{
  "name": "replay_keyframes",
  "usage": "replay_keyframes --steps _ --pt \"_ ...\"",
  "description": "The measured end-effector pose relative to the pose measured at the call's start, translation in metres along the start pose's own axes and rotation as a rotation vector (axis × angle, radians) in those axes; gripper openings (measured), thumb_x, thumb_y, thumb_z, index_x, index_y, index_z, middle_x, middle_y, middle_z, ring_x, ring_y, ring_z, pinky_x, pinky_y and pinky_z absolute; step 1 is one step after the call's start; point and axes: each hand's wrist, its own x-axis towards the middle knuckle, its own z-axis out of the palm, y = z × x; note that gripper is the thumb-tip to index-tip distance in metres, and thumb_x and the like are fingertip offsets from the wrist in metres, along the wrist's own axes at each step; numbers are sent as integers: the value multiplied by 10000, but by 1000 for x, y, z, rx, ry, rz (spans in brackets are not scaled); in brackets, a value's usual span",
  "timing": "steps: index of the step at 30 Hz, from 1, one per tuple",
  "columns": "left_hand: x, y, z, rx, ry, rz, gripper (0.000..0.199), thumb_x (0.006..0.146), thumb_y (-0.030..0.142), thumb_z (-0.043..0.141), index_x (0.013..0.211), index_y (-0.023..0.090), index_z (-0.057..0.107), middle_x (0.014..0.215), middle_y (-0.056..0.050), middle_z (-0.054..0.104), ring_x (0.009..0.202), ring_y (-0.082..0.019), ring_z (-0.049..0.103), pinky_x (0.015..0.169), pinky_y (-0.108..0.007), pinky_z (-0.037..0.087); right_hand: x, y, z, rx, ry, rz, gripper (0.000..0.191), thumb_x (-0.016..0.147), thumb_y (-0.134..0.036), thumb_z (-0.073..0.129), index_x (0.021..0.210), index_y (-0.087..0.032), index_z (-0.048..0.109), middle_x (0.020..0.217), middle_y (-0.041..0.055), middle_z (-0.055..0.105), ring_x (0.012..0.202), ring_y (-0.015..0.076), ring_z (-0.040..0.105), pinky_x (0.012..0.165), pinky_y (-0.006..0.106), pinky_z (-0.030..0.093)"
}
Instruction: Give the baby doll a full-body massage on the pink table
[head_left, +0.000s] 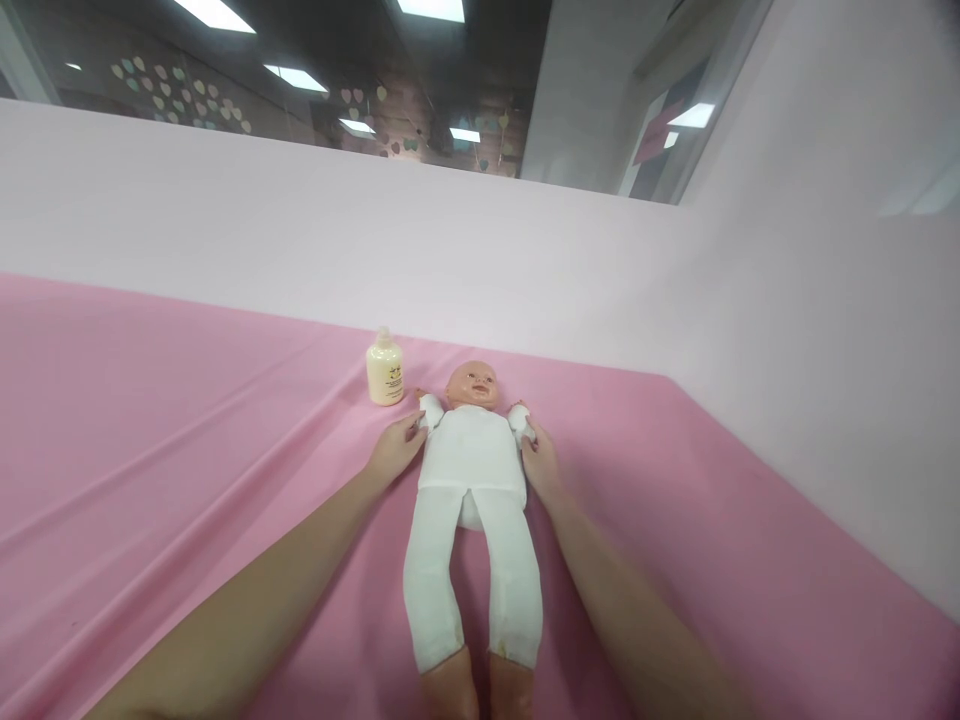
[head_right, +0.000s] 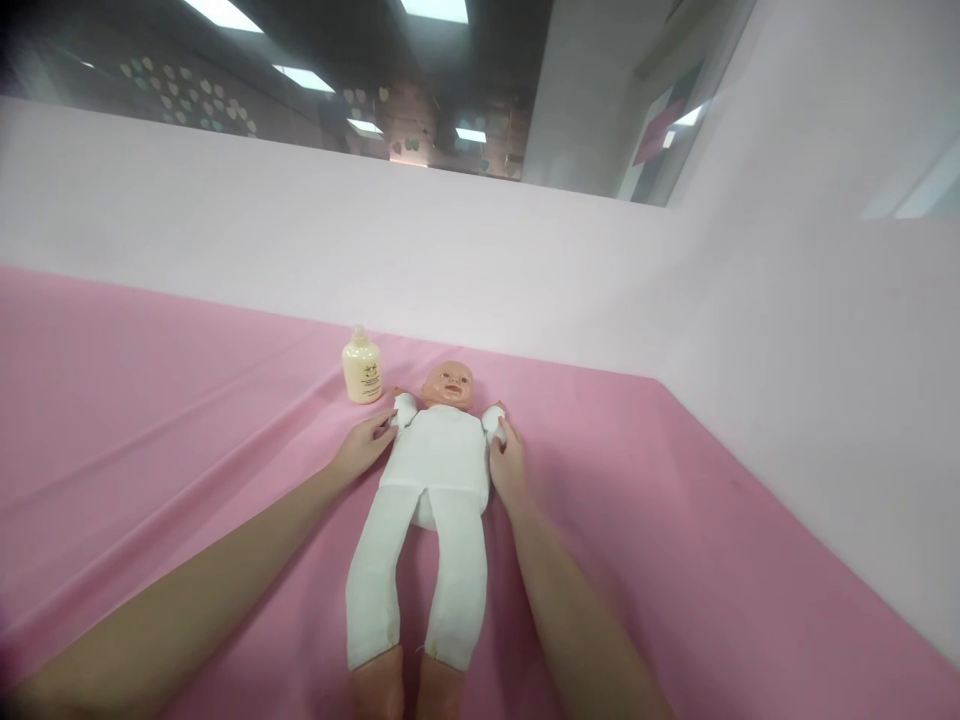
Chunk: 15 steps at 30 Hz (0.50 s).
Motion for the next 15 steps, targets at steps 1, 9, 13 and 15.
replay_keyframes --steps 1,9,13,15 --pt "0 -1 0 10 -6 -11 529 907 461 555 1383 238 612 1341 -63 678 1184 -299 645 1072 -446 466 0 1 0 -4 2 -4 538 870 -330 497 1392 -240 595 1477 69 564 1358 246 526 1191 451 369" --pt "-1 1 0 -104 -17 -104 579 851 439 655 1390 262 541 1345 -65 672 1210 -278 647 1049 -410 483 5 5 0 213 -8 77 601 765 -332 602 1357 -228 586 1395 79 628 1258 279 611 1103 452 473" --pt "-1 5 1 -207 13 -18 594 805 338 690 1377 279 537 1363 -59 655 1286 -260 595 1084 -403 456 6 0 0 371 8 85 551 707 -279 633 1256 -269 594 1322 55 672 1189 243 653 996 384 534" --pt "0 6 2 -272 26 1 624 780 279 683 1384 270 527 1305 -65 679 1268 -253 599 1053 -402 473 6 -2 0 472 5 101 495 661 -238 659 1154 -278 628 1217 36 717 1111 236 683 930 374 554"
